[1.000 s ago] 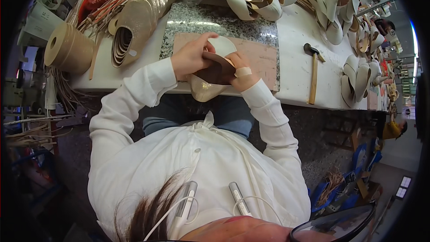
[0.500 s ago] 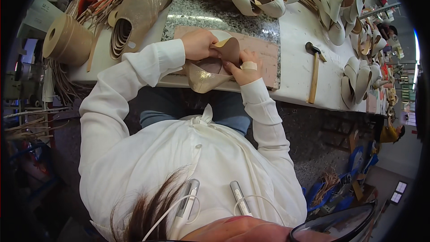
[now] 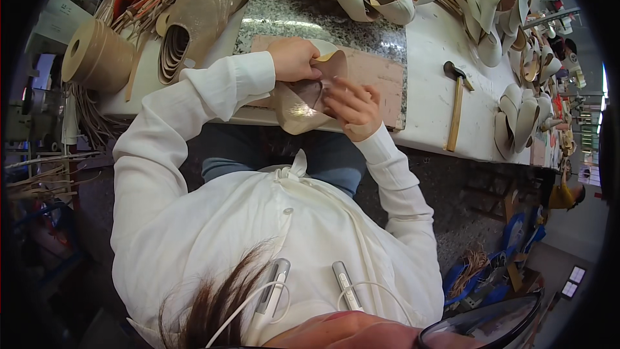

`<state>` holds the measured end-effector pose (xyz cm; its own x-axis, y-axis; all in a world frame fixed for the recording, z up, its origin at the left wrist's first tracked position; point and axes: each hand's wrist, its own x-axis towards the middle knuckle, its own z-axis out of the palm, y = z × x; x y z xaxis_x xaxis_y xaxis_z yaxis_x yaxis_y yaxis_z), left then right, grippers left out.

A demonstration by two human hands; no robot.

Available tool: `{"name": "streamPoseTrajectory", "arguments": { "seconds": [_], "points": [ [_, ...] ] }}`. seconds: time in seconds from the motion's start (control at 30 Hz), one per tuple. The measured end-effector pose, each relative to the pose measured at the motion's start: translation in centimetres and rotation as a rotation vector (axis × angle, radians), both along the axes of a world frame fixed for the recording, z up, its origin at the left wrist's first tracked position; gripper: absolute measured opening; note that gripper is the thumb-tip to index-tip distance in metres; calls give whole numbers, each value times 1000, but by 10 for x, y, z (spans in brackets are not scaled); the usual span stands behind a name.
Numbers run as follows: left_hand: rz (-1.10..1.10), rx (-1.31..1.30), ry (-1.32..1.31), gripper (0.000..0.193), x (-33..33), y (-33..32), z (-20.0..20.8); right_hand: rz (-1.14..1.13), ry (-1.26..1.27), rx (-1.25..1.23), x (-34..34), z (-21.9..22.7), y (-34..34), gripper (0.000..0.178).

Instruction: Assembling shoe components by applying adhesive and fitting the upper and insole together at a workbench.

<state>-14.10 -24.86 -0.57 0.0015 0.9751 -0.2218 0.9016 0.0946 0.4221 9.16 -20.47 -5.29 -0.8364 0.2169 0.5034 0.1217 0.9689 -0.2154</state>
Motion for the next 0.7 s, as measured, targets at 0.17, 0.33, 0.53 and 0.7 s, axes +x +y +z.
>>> {"name": "streamPoseTrajectory", "arguments": {
  "seconds": [0.17, 0.33, 0.53, 0.7],
  "points": [
    [2, 66, -56, 27, -4, -8, 14, -2, -283, -45, 3, 6, 1, 36],
    [-93, -8, -82, 25, -23, 3, 5, -23, -351, -63, -2, 16, 1, 44],
    [-49, -17, 12, 25, -16, -1, 13, 63, -354, -151, -18, 36, 20, 48],
    [-8, -19, 98, 31, -19, -4, 8, 68, -398, -212, -39, 25, 39, 39]
  ]
}}
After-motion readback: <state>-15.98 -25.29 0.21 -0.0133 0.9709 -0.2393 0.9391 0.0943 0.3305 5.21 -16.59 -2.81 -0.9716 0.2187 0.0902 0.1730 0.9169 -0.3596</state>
